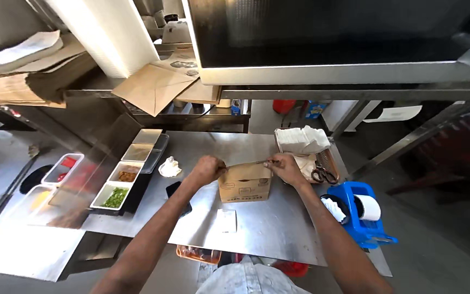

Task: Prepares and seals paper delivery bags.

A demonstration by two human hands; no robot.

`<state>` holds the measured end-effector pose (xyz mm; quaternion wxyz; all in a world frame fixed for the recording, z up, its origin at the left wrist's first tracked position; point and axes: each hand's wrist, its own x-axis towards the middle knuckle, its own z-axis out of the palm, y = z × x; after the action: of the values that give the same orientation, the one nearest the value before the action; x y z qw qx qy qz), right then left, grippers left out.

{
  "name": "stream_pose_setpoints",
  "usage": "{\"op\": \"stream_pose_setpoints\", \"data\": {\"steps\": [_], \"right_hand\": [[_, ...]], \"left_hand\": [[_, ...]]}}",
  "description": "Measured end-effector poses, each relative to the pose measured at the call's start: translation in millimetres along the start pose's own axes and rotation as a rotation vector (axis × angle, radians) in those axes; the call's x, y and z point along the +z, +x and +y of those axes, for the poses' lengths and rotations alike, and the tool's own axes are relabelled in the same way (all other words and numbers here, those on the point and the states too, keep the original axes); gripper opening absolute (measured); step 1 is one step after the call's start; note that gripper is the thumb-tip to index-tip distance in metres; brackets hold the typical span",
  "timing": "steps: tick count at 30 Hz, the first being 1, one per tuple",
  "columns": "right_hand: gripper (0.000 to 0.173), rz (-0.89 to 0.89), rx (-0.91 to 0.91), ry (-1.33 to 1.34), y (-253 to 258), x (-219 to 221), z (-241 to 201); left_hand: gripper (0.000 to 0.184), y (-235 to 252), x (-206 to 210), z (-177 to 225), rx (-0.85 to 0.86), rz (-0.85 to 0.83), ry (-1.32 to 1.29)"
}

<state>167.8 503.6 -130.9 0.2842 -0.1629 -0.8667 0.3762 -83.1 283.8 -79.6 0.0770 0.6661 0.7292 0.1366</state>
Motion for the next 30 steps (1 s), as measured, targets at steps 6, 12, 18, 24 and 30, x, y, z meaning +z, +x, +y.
{"op": "stream_pose_setpoints", "data": {"steps": [6,12,18,24,30], "right_hand": [[0.025,-0.209,-0.117,-0.39,-1.1,9.5,-26.3],[0.046,-0.083,-0.435,-0.597,-38.7,26.8,-4.2],[0.054,0.052,-0.353,-0.724,-79.2,63.0,46.7],[0.035,0.099,-0.208,-0.642,-95.1,86.7,57.8],[0.027,0.233,-0.108,-0.461,-70.3,61.4,24.0]], "left_hand": [[0.022,-2.8,28.8,19.3,-0.046,-0.031,0.002],[0.013,-26.5,75.1,0.7,0.096,0.21,0.154],[0.038,-42.3,124.6,-16.0,-0.058,0.252,0.005],[0.085,-25.6,138.5,0.9,-0.622,0.427,-1.089],[0.066,-11.9,151.3,-11.9,-0.734,0.504,-1.299]]}}
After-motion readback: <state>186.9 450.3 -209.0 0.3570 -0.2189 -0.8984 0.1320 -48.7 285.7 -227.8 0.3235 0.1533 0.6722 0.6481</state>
